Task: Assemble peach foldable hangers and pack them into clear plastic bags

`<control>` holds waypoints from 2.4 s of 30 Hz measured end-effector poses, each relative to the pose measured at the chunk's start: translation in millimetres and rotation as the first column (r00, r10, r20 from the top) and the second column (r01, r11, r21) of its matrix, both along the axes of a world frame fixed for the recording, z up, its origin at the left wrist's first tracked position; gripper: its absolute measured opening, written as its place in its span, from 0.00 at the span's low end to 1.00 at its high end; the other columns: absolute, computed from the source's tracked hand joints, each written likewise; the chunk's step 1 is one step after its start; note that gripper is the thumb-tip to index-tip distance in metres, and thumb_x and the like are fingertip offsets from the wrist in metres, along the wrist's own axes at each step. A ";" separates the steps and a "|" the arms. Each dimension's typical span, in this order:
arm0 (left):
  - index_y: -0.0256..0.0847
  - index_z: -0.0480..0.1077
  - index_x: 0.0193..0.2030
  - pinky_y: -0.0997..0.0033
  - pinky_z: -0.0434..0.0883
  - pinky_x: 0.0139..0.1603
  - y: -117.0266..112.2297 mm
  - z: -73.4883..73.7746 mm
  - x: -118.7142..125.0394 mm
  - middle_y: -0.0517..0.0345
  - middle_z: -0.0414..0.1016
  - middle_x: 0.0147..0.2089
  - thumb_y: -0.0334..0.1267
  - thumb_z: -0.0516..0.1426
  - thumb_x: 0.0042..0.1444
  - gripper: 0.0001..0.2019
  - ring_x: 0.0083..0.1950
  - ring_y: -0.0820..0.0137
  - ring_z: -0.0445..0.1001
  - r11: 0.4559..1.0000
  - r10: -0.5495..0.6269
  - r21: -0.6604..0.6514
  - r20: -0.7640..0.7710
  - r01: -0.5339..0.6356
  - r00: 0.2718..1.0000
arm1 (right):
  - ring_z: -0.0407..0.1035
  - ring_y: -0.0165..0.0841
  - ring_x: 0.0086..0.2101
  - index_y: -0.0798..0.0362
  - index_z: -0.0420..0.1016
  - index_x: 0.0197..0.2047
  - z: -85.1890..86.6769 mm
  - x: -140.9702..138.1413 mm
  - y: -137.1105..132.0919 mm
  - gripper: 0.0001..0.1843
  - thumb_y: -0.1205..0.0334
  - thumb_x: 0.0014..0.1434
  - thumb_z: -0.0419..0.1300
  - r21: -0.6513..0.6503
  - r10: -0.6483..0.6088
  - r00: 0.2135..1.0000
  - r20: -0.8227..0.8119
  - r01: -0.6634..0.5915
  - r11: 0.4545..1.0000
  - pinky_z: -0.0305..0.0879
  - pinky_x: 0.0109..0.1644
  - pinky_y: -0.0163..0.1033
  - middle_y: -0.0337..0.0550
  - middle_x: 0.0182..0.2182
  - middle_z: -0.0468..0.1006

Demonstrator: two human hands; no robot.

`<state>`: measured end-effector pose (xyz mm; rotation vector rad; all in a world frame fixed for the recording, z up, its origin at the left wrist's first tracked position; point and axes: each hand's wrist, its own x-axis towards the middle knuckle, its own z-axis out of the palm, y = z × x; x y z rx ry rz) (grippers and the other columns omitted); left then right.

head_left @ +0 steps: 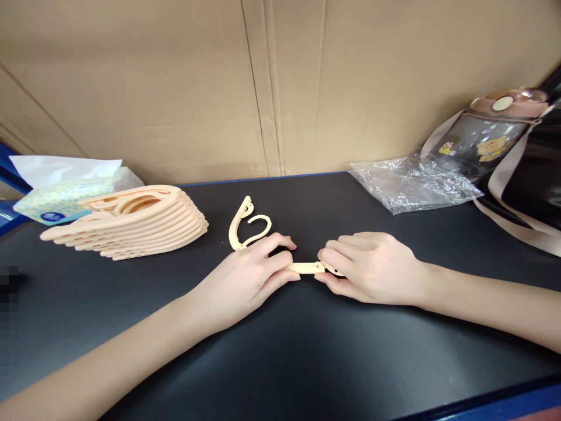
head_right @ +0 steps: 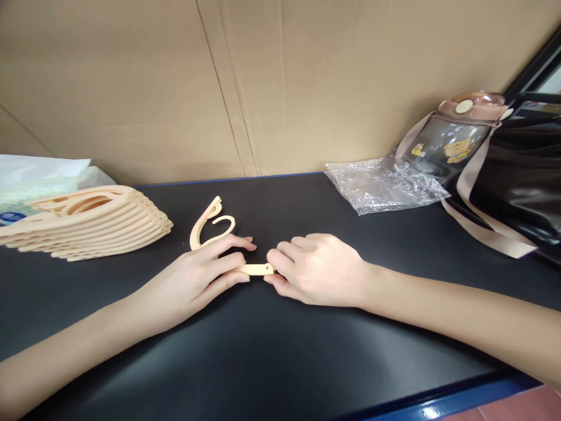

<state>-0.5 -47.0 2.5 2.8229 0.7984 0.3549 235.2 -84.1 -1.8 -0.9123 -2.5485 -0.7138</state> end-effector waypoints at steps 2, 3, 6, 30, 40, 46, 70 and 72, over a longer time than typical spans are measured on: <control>0.41 0.71 0.37 0.64 0.72 0.50 0.1 0.2 0.4 0.53 0.68 0.56 0.43 0.43 0.70 0.18 0.49 0.65 0.74 1.000 0.000 0.003 0.001 0.000 1.000 | 0.60 0.27 0.20 0.53 0.67 0.27 0.1 -0.2 0.1 0.16 0.60 0.66 0.50 0.002 0.004 1.000 -0.004 -0.004 1.000 0.49 0.26 0.36 0.34 0.20 0.69; 0.41 0.71 0.37 0.64 0.72 0.50 0.0 0.3 0.5 0.53 0.68 0.55 0.43 0.44 0.70 0.18 0.49 0.65 0.74 1.000 0.001 0.006 0.005 -0.001 1.000 | 0.60 0.27 0.20 0.53 0.67 0.27 0.2 -0.3 0.1 0.16 0.60 0.66 0.50 0.002 0.005 1.000 -0.005 -0.005 1.000 0.49 0.26 0.36 0.34 0.20 0.69; 0.41 0.71 0.37 0.65 0.72 0.49 -0.7 0.6 0.8 0.53 0.69 0.55 0.43 0.44 0.69 0.18 0.48 0.65 0.74 1.000 0.003 0.011 0.014 -0.003 1.000 | 0.59 0.26 0.20 0.54 0.67 0.26 0.4 -0.8 -0.1 0.16 0.60 0.66 0.51 0.002 0.013 1.000 -0.009 -0.013 1.000 0.49 0.26 0.36 0.34 0.20 0.69; 0.41 0.71 0.38 0.66 0.72 0.50 -1.0 0.3 0.5 0.55 0.68 0.56 0.42 0.46 0.69 0.15 0.52 0.65 0.73 1.000 0.003 -0.019 0.027 -0.003 1.000 | 0.61 0.26 0.20 0.54 0.67 0.28 -0.4 1.0 1.4 0.14 0.63 0.65 0.50 -0.164 0.001 0.995 -0.098 -0.017 0.986 0.48 0.25 0.34 0.34 0.20 0.69; 0.41 0.69 0.38 0.62 0.72 0.51 -1.7 1.0 1.2 0.54 0.69 0.55 0.41 0.46 0.69 0.14 0.52 0.64 0.73 1.000 -0.010 0.020 0.010 0.010 1.000 | 0.60 0.26 0.20 0.52 0.62 0.29 1.4 1.6 3.6 0.12 0.61 0.65 0.50 -0.332 -0.004 0.984 -0.176 -0.055 0.942 0.46 0.24 0.34 0.33 0.21 0.67; 0.41 0.68 0.41 0.62 0.73 0.51 -1.4 -0.8 -0.3 0.53 0.69 0.56 0.42 0.46 0.69 0.12 0.53 0.63 0.73 1.000 0.001 0.021 0.019 -0.002 1.000 | 0.64 0.26 0.22 0.53 0.64 0.32 0.5 2.6 4.0 0.11 0.60 0.66 0.50 -0.348 -0.012 0.979 -0.205 -0.061 0.936 0.50 0.26 0.34 0.34 0.23 0.71; 0.40 0.65 0.52 0.68 0.68 0.58 -0.3 -3.6 -2.6 0.53 0.70 0.54 0.29 0.46 0.65 0.13 0.58 0.67 0.69 0.997 -0.059 0.053 0.068 0.055 0.996 | 0.63 0.34 0.35 0.54 0.69 0.36 0.5 5.3 10.6 0.07 0.73 0.55 0.52 -0.455 -0.076 0.960 -0.269 -0.057 0.889 0.56 0.44 0.42 0.42 0.34 0.72; 0.41 0.66 0.52 0.66 0.69 0.57 -0.2 -4.2 -3.4 0.54 0.70 0.55 0.30 0.46 0.66 0.13 0.57 0.66 0.70 0.997 -0.064 0.051 0.064 0.061 0.996 | 0.63 0.34 0.37 0.54 0.69 0.35 0.0 6.0 11.2 0.08 0.73 0.56 0.52 -0.457 -0.066 0.957 -0.281 -0.073 0.886 0.56 0.46 0.42 0.42 0.36 0.72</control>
